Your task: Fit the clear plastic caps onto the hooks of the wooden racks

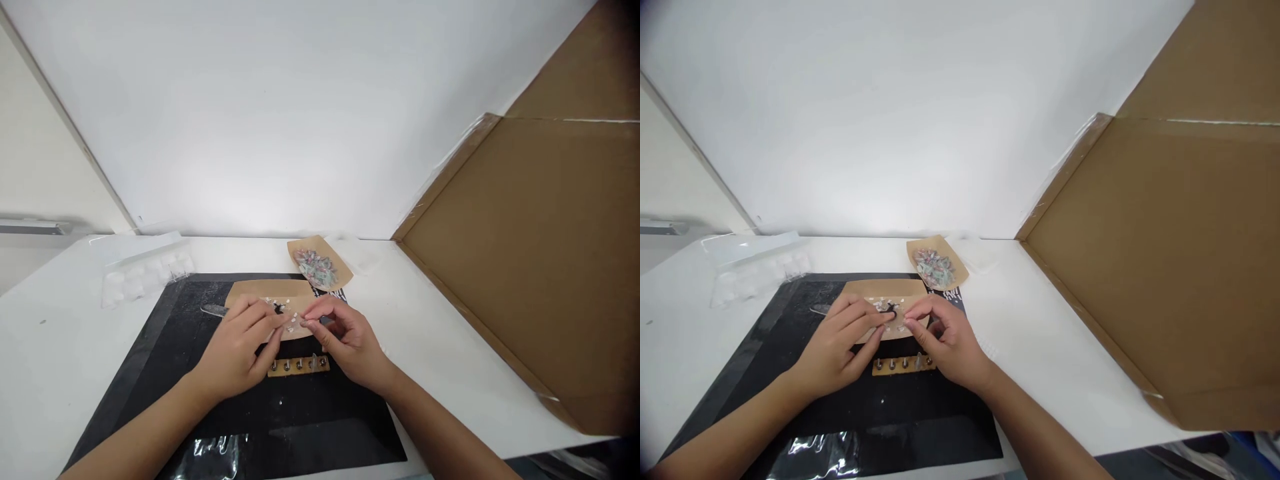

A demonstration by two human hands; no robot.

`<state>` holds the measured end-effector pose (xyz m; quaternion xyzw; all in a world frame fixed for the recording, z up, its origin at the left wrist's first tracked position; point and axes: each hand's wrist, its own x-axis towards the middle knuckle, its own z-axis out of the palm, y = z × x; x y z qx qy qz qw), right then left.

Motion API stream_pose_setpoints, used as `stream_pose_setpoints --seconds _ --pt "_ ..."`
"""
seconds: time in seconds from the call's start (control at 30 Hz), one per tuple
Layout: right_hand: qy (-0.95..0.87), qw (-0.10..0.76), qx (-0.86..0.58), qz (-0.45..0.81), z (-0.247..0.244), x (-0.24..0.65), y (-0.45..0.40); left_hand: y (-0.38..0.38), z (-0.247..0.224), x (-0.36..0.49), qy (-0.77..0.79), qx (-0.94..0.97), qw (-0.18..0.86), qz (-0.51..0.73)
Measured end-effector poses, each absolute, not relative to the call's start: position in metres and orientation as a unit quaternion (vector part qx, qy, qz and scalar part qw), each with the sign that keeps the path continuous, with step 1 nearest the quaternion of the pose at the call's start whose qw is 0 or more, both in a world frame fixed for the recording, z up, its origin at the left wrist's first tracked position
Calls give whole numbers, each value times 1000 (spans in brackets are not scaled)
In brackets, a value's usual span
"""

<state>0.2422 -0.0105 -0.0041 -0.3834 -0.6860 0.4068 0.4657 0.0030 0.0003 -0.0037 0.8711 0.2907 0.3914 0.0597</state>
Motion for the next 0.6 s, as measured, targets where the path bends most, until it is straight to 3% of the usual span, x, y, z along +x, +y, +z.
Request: stream_pose_setpoints --seconds 0.13,0.23,0.6 --pt "-648 470 -432 416 -3 251 -6 20 -2 -16 375 861 -63 337" --pt "-634 460 -466 411 -2 258 -2 30 -2 -28 407 858 -95 299" --pt "-717 424 -490 258 -6 275 12 31 -2 -30 399 894 -29 200"
